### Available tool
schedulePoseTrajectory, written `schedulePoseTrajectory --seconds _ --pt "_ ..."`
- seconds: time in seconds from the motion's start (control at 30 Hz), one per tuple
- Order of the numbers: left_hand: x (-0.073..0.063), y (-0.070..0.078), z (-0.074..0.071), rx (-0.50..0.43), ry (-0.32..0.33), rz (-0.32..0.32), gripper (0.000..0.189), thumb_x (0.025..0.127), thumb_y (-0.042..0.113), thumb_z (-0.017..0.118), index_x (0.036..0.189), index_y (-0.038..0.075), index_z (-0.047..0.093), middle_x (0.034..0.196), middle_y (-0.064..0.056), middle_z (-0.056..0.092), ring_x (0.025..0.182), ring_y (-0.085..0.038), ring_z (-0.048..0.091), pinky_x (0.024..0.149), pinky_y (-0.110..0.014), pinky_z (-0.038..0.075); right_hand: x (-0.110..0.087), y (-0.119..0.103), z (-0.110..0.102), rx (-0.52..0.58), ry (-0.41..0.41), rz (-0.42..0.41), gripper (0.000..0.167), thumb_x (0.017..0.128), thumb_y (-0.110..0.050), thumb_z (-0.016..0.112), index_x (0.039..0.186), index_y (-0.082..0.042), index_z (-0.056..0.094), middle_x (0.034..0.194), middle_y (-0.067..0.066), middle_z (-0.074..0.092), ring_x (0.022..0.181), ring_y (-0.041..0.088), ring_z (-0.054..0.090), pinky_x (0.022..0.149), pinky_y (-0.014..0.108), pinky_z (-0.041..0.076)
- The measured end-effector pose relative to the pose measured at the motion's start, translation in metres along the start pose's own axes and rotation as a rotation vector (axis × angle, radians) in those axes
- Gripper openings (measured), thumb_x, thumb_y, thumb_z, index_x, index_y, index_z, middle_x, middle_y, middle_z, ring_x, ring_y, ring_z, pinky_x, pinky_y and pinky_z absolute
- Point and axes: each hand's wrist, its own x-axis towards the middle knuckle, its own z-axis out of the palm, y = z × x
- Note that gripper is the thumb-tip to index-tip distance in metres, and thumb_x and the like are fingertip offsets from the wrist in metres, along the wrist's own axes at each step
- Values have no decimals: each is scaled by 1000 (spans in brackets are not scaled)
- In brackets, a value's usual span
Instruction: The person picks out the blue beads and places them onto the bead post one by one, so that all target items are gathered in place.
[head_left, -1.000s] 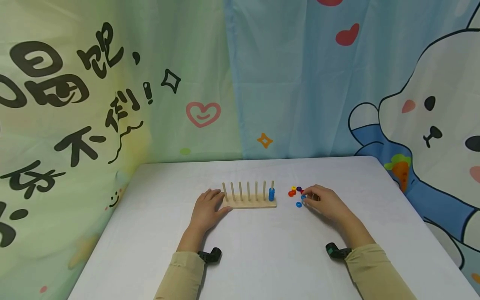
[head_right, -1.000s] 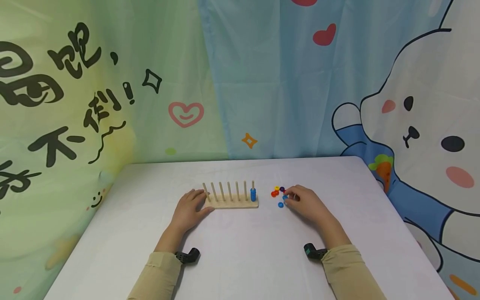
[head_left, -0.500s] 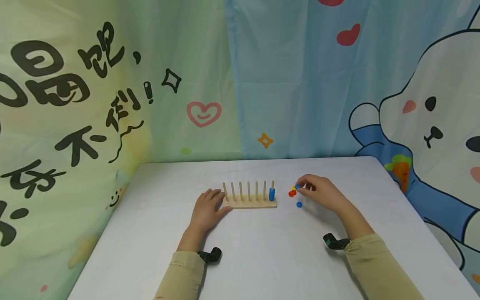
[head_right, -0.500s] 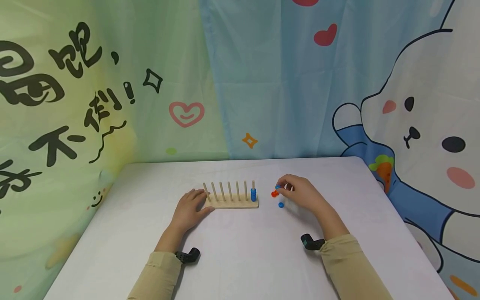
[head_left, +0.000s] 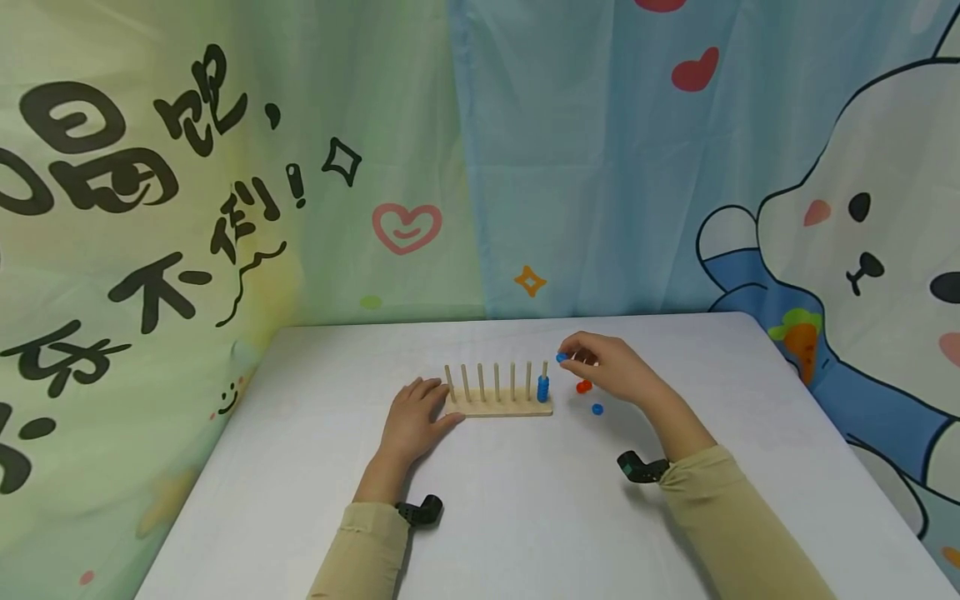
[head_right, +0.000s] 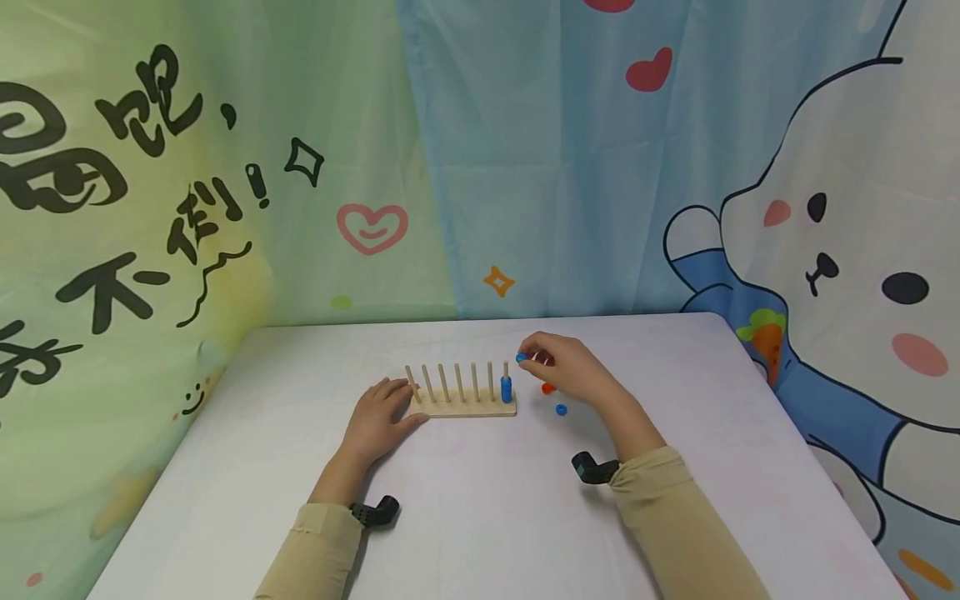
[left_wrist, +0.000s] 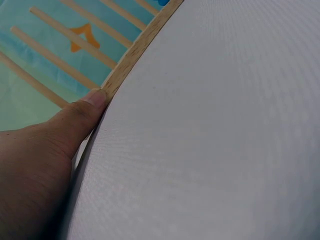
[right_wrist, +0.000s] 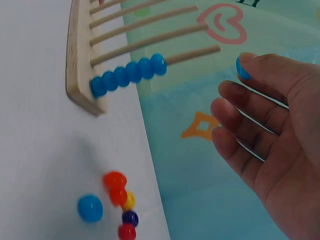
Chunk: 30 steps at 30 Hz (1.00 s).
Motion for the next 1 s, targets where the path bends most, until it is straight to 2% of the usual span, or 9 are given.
schedulePoseTrajectory --seconds 0.07,0.37,0.5,0.63,0.73,1.0 --pt "0 1 0 -2 8 6 64 89 56 66 138 16 58 144 -7 54 142 -36 41 121 -52 30 3 -3 2 2 3 -18 19 97 -26 64 114 -17 66 102 -1 68 91 16 61 79 31 54" --pt "0 0 0 0 21 14 63 88 55 67 137 15 59 143 -8 55 141 -37 41 120 -53 31 10 -8 10 1 5 -81 19 97 -24 65 114 -16 66 103 -1 69 92 15 62 81 34 55" --pt "0 0 1 5 13 10 64 89 56 66 138 16 59 144 -7 55 142 -36 41 121 -52 30 12 -8 13 -2 -21 -71 19 97 -24 65 115 -16 66 105 0 68 91 15 61 79 33 54" --pt "0 -1 1 6 4 3 65 89 57 65 139 17 58 144 -7 54 142 -35 40 121 -52 29 14 -5 18 -2 -55 -39 20 97 -25 65 115 -17 65 102 0 67 86 15 61 70 29 55" --pt "0 -1 1 7 -3 -3 65 89 58 65 139 17 57 145 -6 54 143 -35 39 122 -51 28 14 -1 21 -11 -65 -29 21 97 -25 65 116 -16 65 102 1 67 86 15 60 68 28 53" --pt "-1 1 -2 0 4 2 64 89 56 66 138 16 58 144 -7 55 142 -36 40 120 -53 31 13 8 32 -1 -83 -11 26 96 -29 66 119 -15 64 107 0 66 95 17 60 81 35 53"
